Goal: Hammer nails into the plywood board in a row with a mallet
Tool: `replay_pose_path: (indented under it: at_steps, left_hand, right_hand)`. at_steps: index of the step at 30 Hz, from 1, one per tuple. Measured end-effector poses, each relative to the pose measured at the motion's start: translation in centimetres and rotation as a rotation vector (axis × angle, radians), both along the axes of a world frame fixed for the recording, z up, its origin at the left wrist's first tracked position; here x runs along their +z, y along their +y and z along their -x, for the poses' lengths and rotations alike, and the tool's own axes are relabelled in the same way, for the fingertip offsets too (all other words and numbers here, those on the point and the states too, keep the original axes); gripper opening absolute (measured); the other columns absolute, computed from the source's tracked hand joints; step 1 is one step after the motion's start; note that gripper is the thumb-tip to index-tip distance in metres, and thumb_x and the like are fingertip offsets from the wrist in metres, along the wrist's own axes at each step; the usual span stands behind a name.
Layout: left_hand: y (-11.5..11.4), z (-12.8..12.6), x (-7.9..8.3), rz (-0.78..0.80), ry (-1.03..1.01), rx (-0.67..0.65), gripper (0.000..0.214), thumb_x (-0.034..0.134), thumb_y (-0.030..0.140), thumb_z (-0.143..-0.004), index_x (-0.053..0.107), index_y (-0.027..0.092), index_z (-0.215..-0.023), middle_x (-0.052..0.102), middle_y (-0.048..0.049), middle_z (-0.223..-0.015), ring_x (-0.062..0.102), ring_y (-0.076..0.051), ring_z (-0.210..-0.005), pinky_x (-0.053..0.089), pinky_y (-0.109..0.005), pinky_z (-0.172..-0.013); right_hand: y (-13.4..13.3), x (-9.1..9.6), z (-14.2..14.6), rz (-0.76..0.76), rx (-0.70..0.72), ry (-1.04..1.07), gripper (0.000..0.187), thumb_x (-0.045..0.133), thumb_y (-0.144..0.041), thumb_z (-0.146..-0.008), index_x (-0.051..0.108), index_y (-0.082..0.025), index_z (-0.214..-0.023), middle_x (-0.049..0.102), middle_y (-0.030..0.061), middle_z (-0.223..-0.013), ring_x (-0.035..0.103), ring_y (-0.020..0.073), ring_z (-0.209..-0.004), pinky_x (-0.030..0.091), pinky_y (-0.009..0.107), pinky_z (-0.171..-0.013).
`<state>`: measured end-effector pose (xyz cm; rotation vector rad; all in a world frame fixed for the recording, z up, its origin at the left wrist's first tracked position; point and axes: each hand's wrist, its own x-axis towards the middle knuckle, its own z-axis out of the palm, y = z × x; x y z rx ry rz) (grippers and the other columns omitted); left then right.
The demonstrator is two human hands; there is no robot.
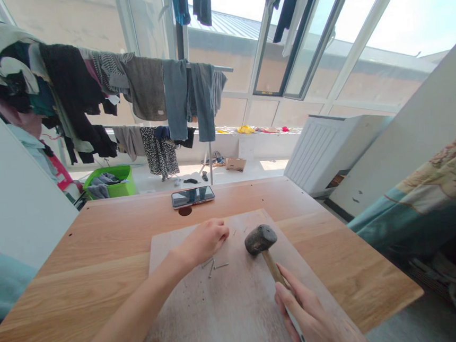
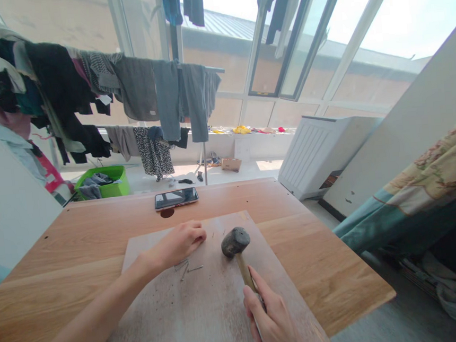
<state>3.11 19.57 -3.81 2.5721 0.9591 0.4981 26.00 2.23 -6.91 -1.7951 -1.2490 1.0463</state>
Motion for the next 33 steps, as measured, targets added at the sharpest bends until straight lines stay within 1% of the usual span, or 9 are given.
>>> replay_pose_path:
  at_steps: [2,5,10,12,15,20,27,30,33]
  left_hand:
    - [0.1,0.0,-0.4,0.037,-0.068,0.014,0.024,0.053,0.008,-0.091,0.07,0.017,-0.079,0.064,-0.0045,-0.088,0.062,-0.018,-0.08,0.046,-0.027,-0.075]
    - [0.3,0.0,-1.2,0.14,-0.232,0.037,0.023,0.053,0.006,-0.088,0.072,0.018,-0.094,0.065,-0.0044,-0.095,0.064,-0.016,-0.08,0.049,-0.026,-0.077]
    - [0.5,0.1,-2.5,0.289,-0.405,0.076,0.035,0.057,0.007,-0.083,0.068,0.017,-0.114,0.071,-0.0015,-0.085,0.064,-0.014,-0.074,0.051,-0.026,-0.073]
    - [0.5,0.1,-2.7,0.309,-0.436,0.082,0.03,0.06,0.011,-0.084,0.069,0.017,-0.112,0.073,-0.0016,-0.085,0.064,-0.014,-0.073,0.051,-0.025,-0.072]
    - [0.4,0.2,-2.6,0.303,-0.439,0.096,0.015,0.062,0.016,-0.086,0.072,0.017,-0.096,0.073,-0.0017,-0.082,0.063,-0.015,-0.073,0.05,-0.025,-0.07]
    - [0.5,0.3,-2.6,0.254,-0.444,0.109,0.013,0.061,0.015,-0.083,0.072,0.016,-0.087,0.07,-0.002,-0.081,0.06,-0.014,-0.072,0.048,-0.025,-0.068]
    - [0.5,0.3,-3.4,0.285,-0.496,0.115,0.031,0.061,0.011,-0.08,0.067,0.018,-0.109,0.07,0.0006,-0.08,0.06,-0.012,-0.068,0.05,-0.024,-0.068]
    - [0.4,0.3,-3.3,0.276,-0.49,0.123,0.028,0.061,0.012,-0.08,0.067,0.018,-0.106,0.07,0.0003,-0.08,0.062,-0.013,-0.069,0.051,-0.025,-0.068]
    - [0.4,0.3,-3.2,0.274,-0.49,0.122,0.029,0.061,0.012,-0.08,0.067,0.018,-0.108,0.069,0.001,-0.077,0.062,-0.013,-0.068,0.051,-0.025,-0.068]
  right_hand:
    - [0.0,-0.1,0.0,0.015,0.0,0.022,0.064,0.044,-0.058,-0.096,0.056,-0.018,-0.145,0.063,-0.0006,-0.064,0.051,0.0133,-0.034,0.04,0.023,-0.03]
    - [0.1,0.0,-0.1,0.03,0.039,0.044,0.066,0.041,-0.058,-0.097,0.052,-0.016,-0.147,0.059,-0.0018,-0.059,0.048,0.0134,-0.034,0.038,0.023,-0.03]
    - [0.2,0.2,-0.2,0.04,0.051,-0.026,0.064,0.042,-0.061,-0.097,0.057,-0.017,-0.141,0.063,-0.0001,-0.061,0.051,0.014,-0.034,0.04,0.024,-0.032]
    - [0.2,0.2,-0.1,0.012,0.006,-0.049,0.064,0.044,-0.064,-0.094,0.06,-0.019,-0.138,0.064,-0.0003,-0.061,0.05,0.0137,-0.032,0.038,0.025,-0.032]
    - [0.2,0.1,0.3,-0.001,-0.028,0.002,0.068,0.044,-0.065,-0.092,0.059,-0.018,-0.139,0.06,-0.0014,-0.058,0.046,0.0139,-0.031,0.035,0.025,-0.03]
    - [0.2,0.5,0.5,0.05,0.01,0.062,0.069,0.046,-0.06,-0.094,0.05,-0.015,-0.146,0.06,-0.001,-0.062,0.048,0.014,-0.036,0.038,0.023,-0.031]
    - [0.1,0.7,0.4,0.018,-0.038,0.063,0.063,0.048,-0.057,-0.095,0.053,-0.017,-0.143,0.064,-0.0002,-0.069,0.048,0.0109,-0.035,0.038,0.021,-0.031]
    - [0.6,1.5,0.7,-0.002,0.033,0.04,0.059,0.046,-0.056,-0.096,0.055,-0.017,-0.14,0.059,-0.0033,-0.068,0.047,0.0091,-0.034,0.039,0.02,-0.03]
    - [1.4,3.2,1.5,-0.084,0.127,0.078,0.054,0.044,-0.054,-0.098,0.058,-0.017,-0.134,0.051,-0.0074,-0.066,0.042,0.0058,-0.031,0.037,0.017,-0.028]
